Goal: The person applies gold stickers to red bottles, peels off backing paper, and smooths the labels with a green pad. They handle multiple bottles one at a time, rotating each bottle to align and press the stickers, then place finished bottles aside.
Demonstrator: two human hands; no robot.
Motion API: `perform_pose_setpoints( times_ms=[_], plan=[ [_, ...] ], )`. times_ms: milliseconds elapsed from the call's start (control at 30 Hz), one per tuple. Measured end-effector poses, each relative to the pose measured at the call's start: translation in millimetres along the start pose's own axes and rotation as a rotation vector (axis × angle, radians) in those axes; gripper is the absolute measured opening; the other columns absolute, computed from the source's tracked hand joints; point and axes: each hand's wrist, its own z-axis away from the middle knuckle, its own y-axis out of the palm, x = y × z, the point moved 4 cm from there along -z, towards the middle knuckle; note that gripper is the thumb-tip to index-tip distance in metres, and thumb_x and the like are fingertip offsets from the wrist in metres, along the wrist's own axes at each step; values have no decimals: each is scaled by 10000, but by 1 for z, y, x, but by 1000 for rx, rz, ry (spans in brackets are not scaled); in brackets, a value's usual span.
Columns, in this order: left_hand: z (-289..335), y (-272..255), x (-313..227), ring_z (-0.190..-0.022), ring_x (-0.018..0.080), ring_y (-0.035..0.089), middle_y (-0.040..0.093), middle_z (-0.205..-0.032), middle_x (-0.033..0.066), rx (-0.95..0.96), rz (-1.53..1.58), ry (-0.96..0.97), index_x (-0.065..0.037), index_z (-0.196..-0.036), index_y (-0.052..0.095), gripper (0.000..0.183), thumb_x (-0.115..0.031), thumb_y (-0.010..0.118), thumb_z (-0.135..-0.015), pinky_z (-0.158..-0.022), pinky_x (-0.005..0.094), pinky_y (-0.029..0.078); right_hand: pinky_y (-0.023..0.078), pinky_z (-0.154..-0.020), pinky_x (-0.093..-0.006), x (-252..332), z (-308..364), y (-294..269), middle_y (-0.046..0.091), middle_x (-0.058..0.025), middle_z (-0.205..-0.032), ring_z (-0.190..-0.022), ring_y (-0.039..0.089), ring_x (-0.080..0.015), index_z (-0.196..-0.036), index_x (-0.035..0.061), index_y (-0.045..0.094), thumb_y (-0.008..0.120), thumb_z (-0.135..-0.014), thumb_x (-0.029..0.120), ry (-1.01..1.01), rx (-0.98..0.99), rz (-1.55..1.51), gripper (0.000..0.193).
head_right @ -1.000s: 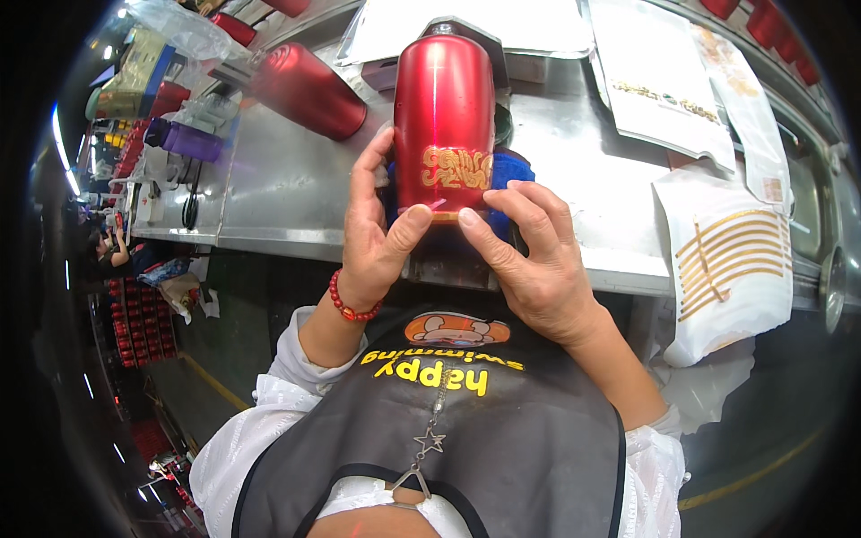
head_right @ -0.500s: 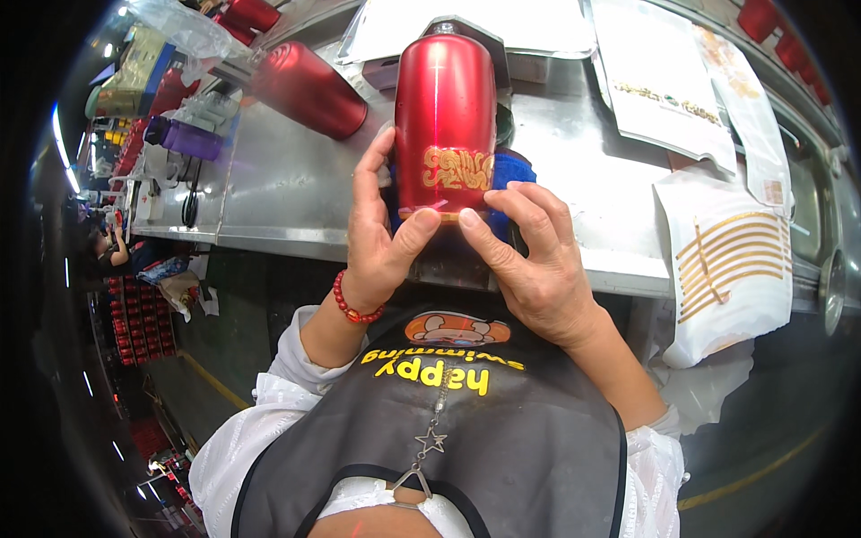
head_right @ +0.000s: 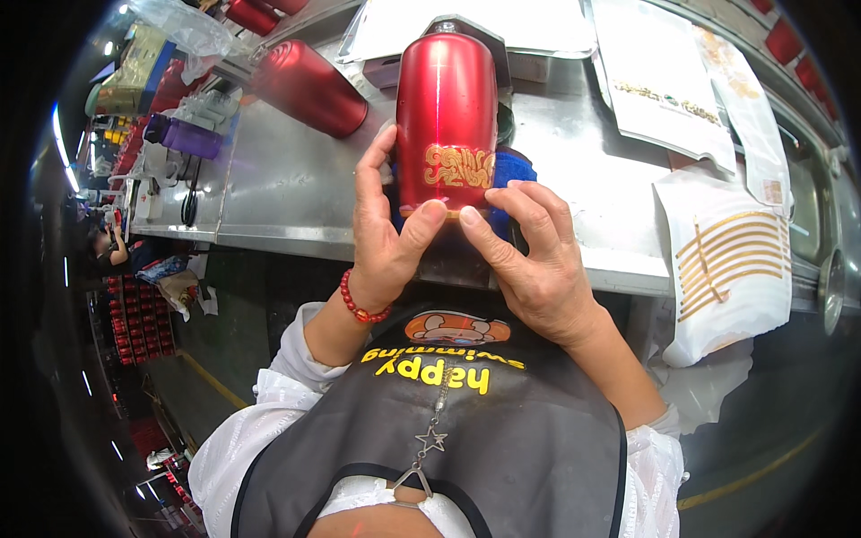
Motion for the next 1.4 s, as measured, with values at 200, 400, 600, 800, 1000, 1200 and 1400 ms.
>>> perform_pose_setpoints(
  times_ms=[200, 400, 600, 800, 1000, 1200, 1400],
  plan=[
    [0, -5, 0, -1335, 303, 434, 375, -1463, 228, 27, 125, -16, 69, -1509, 255, 829, -255, 737, -916, -1134, 410, 360, 474, -1016, -464, 0, 0, 0, 555, -125, -1287, -1195, 518, -367, -1289, 130, 687, 709, -760, -49, -1, 0, -7, 559],
    [0, 0, -3, -1365, 302, 414, 375, -1467, 230, -2, -28, -2, 75, -1511, 253, 831, -235, 735, -910, -1147, 409, 349, 473, -1016, -464, 0, 0, -1, 557, -126, -1285, -1198, 519, -366, -1292, 131, 685, 703, -759, -51, 2, -6, -7, 563],
    [5, -4, 4, -1365, 294, 415, 390, -1456, 222, -38, 214, -9, 86, -1506, 262, 824, -253, 734, -922, -1146, 399, 346, 474, -1016, -465, 0, 0, -1, 561, -127, -1279, -1194, 523, -366, -1293, 132, 684, 703, -757, -52, 2, 6, -8, 568],
    [8, -1, -2, -1372, 322, 426, 414, -1464, 239, -40, -47, 53, 87, -1502, 281, 778, -291, 686, -956, -1172, 422, 304, 472, -1019, -473, -1, 0, -1, 562, -131, -1281, -1187, 524, -370, -1298, 132, 680, 709, -736, -58, 9, 2, -20, 594],
    [46, -14, -1, -1351, 371, 513, 618, -1348, 223, -108, -484, 432, 28, -1388, 533, 449, -108, 601, -965, -1238, 535, 106, 471, -1015, -469, -3, 0, 0, 562, -138, -1282, -1181, 530, -378, -1306, 116, 669, 681, -698, -99, 11, 1, -54, 645],
    [43, -7, -13, -1322, 267, 557, 701, -1271, 28, -53, -917, 676, -209, -1329, 658, 420, -144, 660, -914, -1251, 525, 94, 456, -1029, -466, -6, 1, -2, 572, -179, -1306, -1184, 549, -383, -1347, 28, 602, 648, -753, -120, 78, -45, -138, 614],
    [24, 19, -28, -1308, 184, 532, 693, -1224, -25, 69, -873, 845, -270, -1306, 656, 417, -195, 679, -896, -1254, 530, 109, 553, -860, -332, -15, 8, -19, 656, -200, -1264, -1010, 673, -243, -1413, -48, 503, 558, -959, -79, 301, -292, -323, 458]
  ],
)
